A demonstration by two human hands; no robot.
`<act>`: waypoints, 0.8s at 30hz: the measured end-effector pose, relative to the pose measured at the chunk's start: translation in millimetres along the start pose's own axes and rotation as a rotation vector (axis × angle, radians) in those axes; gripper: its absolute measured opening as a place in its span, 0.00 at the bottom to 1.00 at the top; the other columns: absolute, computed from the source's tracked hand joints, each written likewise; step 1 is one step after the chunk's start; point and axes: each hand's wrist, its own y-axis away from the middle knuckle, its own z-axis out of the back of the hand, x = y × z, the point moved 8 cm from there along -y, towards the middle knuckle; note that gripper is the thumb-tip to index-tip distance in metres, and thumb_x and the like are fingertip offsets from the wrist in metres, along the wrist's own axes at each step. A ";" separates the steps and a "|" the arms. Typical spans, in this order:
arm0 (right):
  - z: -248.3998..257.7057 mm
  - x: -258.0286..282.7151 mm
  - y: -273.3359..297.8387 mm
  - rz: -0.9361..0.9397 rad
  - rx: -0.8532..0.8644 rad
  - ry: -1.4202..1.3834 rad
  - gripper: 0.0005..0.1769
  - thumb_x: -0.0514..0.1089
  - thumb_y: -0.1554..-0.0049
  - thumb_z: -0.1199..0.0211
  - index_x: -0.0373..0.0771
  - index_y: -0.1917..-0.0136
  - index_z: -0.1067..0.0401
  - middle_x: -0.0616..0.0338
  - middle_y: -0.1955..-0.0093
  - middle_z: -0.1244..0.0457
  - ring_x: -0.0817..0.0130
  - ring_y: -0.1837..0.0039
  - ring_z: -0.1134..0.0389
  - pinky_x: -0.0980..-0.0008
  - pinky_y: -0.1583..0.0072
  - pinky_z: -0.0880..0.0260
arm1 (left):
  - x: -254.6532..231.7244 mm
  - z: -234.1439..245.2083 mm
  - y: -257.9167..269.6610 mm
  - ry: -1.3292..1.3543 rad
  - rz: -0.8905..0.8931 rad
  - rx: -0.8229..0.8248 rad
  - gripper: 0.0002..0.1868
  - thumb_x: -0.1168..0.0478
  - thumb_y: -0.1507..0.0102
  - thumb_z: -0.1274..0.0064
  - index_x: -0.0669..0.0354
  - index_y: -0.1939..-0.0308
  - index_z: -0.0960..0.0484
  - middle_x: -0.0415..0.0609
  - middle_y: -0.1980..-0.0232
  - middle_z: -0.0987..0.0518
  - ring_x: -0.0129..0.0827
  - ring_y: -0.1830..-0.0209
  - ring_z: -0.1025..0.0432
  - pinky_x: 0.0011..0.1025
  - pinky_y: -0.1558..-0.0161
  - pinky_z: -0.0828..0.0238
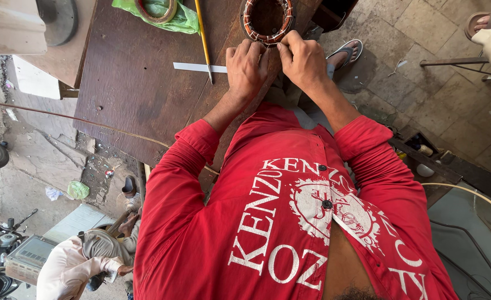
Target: The person winds a thin copper wire around a circular metal core, using a hammer to tap the wire into place and scissors to trim the excess. The task is performed on a wooden workbench in a workshop setting.
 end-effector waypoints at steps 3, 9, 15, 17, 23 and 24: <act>-4.7 -12.4 -0.7 -0.072 0.059 -0.004 0.07 0.38 0.33 0.36 0.33 0.53 0.30 0.53 0.68 0.31 0.62 0.66 0.27 0.66 0.65 0.29 | -0.3 2.2 -2.3 0.069 0.014 -0.023 0.07 0.60 0.37 0.40 0.54 0.62 0.23 0.42 0.62 0.25 0.34 0.61 0.28 0.37 0.55 0.39; -11.4 -18.0 -0.3 -0.039 0.042 0.038 0.09 0.39 0.33 0.36 0.34 0.54 0.30 0.55 0.69 0.32 0.65 0.67 0.27 0.69 0.67 0.30 | 13.0 -2.2 -2.5 0.074 0.073 -0.007 0.06 0.61 0.37 0.40 0.55 0.64 0.22 0.44 0.64 0.25 0.36 0.65 0.30 0.37 0.60 0.41; -21.1 -24.2 0.5 -0.030 0.016 0.061 0.09 0.38 0.32 0.38 0.33 0.54 0.32 0.54 0.69 0.32 0.66 0.67 0.27 0.71 0.67 0.30 | 30.4 -7.0 -4.1 0.067 0.069 -0.004 0.04 0.65 0.36 0.43 0.57 0.65 0.23 0.45 0.66 0.27 0.35 0.69 0.34 0.37 0.61 0.41; -22.2 -23.4 4.4 -0.065 -0.002 0.056 0.09 0.38 0.32 0.38 0.34 0.55 0.31 0.53 0.69 0.32 0.64 0.68 0.27 0.70 0.68 0.31 | 29.3 -2.6 -1.9 0.064 0.035 -0.025 0.05 0.66 0.36 0.43 0.57 0.65 0.24 0.45 0.65 0.27 0.36 0.68 0.34 0.38 0.60 0.41; -7.9 13.5 26.1 -0.020 0.017 -0.015 0.10 0.44 0.33 0.38 0.34 0.52 0.29 0.48 0.59 0.30 0.49 0.58 0.26 0.56 0.58 0.28 | 26.1 22.0 -3.6 0.114 0.068 -0.053 0.07 0.62 0.35 0.39 0.58 0.56 0.21 0.52 0.53 0.25 0.45 0.52 0.31 0.44 0.48 0.36; -6.8 23.1 32.8 0.043 0.075 -0.041 0.10 0.46 0.36 0.37 0.36 0.50 0.27 0.48 0.56 0.30 0.48 0.56 0.27 0.55 0.55 0.27 | 22.9 23.2 -6.9 0.118 0.057 -0.081 0.10 0.61 0.35 0.38 0.59 0.53 0.21 0.54 0.48 0.25 0.48 0.46 0.30 0.45 0.44 0.35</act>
